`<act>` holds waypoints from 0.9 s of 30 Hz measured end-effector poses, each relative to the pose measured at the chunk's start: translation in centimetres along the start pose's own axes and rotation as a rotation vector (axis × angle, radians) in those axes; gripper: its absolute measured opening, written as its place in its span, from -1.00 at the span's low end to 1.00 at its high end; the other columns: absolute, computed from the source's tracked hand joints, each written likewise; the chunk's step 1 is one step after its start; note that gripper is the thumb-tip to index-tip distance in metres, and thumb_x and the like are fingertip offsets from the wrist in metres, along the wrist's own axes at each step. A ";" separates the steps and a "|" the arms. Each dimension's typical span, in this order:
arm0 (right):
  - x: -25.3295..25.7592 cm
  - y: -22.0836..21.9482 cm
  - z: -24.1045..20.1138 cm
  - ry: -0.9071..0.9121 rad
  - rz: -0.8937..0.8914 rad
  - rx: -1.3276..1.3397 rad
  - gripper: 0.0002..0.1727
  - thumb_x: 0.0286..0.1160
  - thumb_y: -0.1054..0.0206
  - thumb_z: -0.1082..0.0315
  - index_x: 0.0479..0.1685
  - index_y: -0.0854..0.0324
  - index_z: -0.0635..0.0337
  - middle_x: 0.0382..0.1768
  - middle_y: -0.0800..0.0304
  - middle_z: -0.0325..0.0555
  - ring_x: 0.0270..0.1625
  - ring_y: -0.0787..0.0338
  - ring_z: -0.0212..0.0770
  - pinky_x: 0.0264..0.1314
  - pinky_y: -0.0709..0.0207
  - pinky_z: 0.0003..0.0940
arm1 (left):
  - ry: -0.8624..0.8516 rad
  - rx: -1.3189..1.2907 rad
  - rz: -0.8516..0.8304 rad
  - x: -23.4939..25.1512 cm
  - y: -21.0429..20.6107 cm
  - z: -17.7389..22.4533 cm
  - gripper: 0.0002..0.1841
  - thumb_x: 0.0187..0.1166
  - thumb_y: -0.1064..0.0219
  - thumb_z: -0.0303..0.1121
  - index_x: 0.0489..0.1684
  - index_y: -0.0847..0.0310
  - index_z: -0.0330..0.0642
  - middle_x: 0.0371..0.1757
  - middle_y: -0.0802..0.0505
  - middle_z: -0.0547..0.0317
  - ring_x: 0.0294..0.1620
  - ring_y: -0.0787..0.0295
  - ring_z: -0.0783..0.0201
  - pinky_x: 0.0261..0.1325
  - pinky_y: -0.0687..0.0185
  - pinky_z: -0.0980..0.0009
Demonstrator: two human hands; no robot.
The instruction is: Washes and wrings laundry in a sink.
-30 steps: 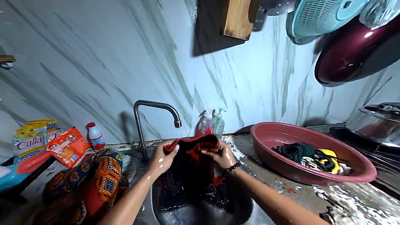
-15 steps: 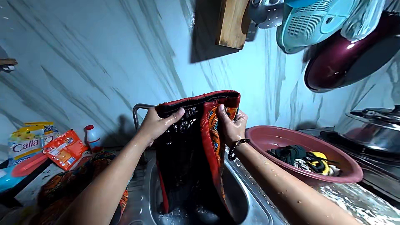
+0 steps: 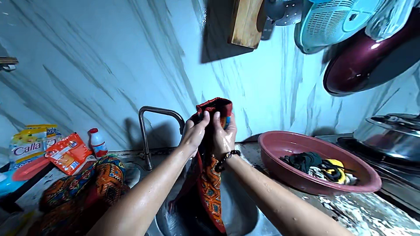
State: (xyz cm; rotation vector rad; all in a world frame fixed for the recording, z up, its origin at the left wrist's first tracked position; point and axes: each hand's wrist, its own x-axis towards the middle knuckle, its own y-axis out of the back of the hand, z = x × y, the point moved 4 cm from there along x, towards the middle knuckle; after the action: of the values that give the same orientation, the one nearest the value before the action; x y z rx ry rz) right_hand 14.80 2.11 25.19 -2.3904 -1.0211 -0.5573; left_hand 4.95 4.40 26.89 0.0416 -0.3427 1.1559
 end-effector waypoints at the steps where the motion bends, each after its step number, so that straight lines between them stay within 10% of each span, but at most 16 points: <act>1: -0.7 0.1 0.2 -0.028 -0.150 -0.006 -0.23 0.73 -0.12 0.05 0.86 -0.01 0.17 0.72 -0.30 0.10 0.73 -0.34 -0.15 0.79 -0.18 -0.11 | 0.003 -0.050 0.024 0.2 -0.2 -0.7 -0.60 0.85 -0.09 -0.17 0.45 -0.50 -0.24 0.29 -0.75 0.02 0.33 -0.65 0.29 0.47 -0.50 0.22; 4: -1.2 2.0 0.1 -0.053 -0.572 -0.107 -0.10 0.75 0.15 -0.01 0.95 0.59 0.03 0.95 0.62 -0.02 0.96 0.39 -0.14 0.93 0.32 -0.04 | 0.003 -0.143 0.034 0.2 -0.7 -1.9 -0.61 0.86 -0.05 -0.19 0.47 -0.47 -0.24 0.34 -0.72 0.06 0.38 -0.61 0.35 0.50 -0.46 0.29; 7: 1.0 5.1 1.2 0.074 -0.679 -0.233 -0.09 0.58 -0.29 0.36 0.92 0.15 0.19 0.92 0.19 0.05 0.83 -0.20 -0.25 0.73 -0.31 -0.35 | -0.008 -0.131 0.027 -0.3 -0.7 -2.5 -0.63 0.86 -0.06 -0.23 0.42 -0.50 -0.28 0.33 -0.72 0.07 0.37 -0.59 0.39 0.50 -0.42 0.33; 11: 2.3 7.9 3.4 0.009 -0.603 -0.228 0.53 -0.38 -0.79 0.45 0.90 0.19 0.10 0.50 -0.57 -0.19 0.33 -0.71 -0.46 0.38 -0.63 -0.48 | 0.012 -0.031 -0.164 -1.0 -1.8 -4.0 -0.67 0.87 -0.04 -0.21 0.30 -0.55 -0.24 0.00 -0.83 0.19 0.00 -0.76 0.49 0.20 -0.69 0.42; 14: 1.9 8.9 4.7 -0.023 -0.455 -0.201 -0.15 -0.23 -0.73 0.62 0.34 -0.53 0.30 -0.02 -0.89 -0.18 0.01 -0.87 -0.44 0.19 -0.77 -0.45 | -0.096 0.452 -0.228 0.1 -1.7 -3.3 -0.67 0.83 -0.15 -0.25 0.19 -0.62 -0.38 -0.05 -0.82 -0.06 0.00 -0.76 0.21 0.19 -0.65 0.20; 16: 1.8 9.3 4.9 0.019 -0.267 -0.295 -0.45 -0.05 -0.69 0.65 0.07 -0.65 0.36 -0.15 -0.89 -0.13 -0.09 -0.86 -0.43 0.11 -0.76 -0.42 | -0.166 0.941 -0.211 1.0 -1.0 -1.6 -0.52 0.77 -0.24 -0.06 0.04 -0.67 -0.45 -0.10 -0.83 -0.32 0.05 -0.81 -0.21 0.15 -0.62 -0.18; 20: 1.7 7.5 4.6 0.111 -0.104 -0.322 -0.33 0.06 -0.58 0.68 0.34 -0.53 0.37 0.09 -0.83 0.04 0.12 -0.84 -0.26 0.27 -0.70 -0.25 | -0.095 0.913 -0.217 1.1 -1.3 -0.8 -0.50 0.82 -0.14 -0.04 -0.12 -0.64 -0.43 -0.28 -0.76 -0.19 -0.26 -0.78 -0.04 -0.08 -0.69 -0.01; 23: 1.7 6.7 4.0 -0.042 -0.482 -0.076 -0.11 0.31 -0.40 0.59 0.77 -0.16 0.13 0.41 -0.65 -0.18 0.29 -0.72 -0.45 0.35 -0.63 -0.45 | -0.001 0.618 -0.261 1.7 -1.8 -1.7 -0.54 0.87 -0.06 -0.12 -0.03 -0.66 -0.45 -0.16 -0.76 -0.21 -0.11 -0.72 -0.01 0.08 -0.58 -0.02; 27: 0.4 6.7 3.1 -0.106 -0.681 -0.133 0.51 -0.19 -0.74 0.23 0.91 0.39 -0.01 0.57 -0.47 -0.19 0.44 -0.62 -0.45 0.42 -0.59 -0.41 | 0.106 0.499 -0.233 2.5 -1.9 -2.2 -0.59 0.85 -0.12 -0.16 -0.03 -0.71 -0.39 -0.10 -0.79 -0.17 -0.02 -0.71 0.02 0.14 -0.56 -0.03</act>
State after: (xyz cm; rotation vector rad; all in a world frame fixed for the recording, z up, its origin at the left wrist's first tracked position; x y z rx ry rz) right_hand 20.63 0.09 21.15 -2.1572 -1.9152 -0.7472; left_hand 8.08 6.33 25.84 0.4446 0.0515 0.9841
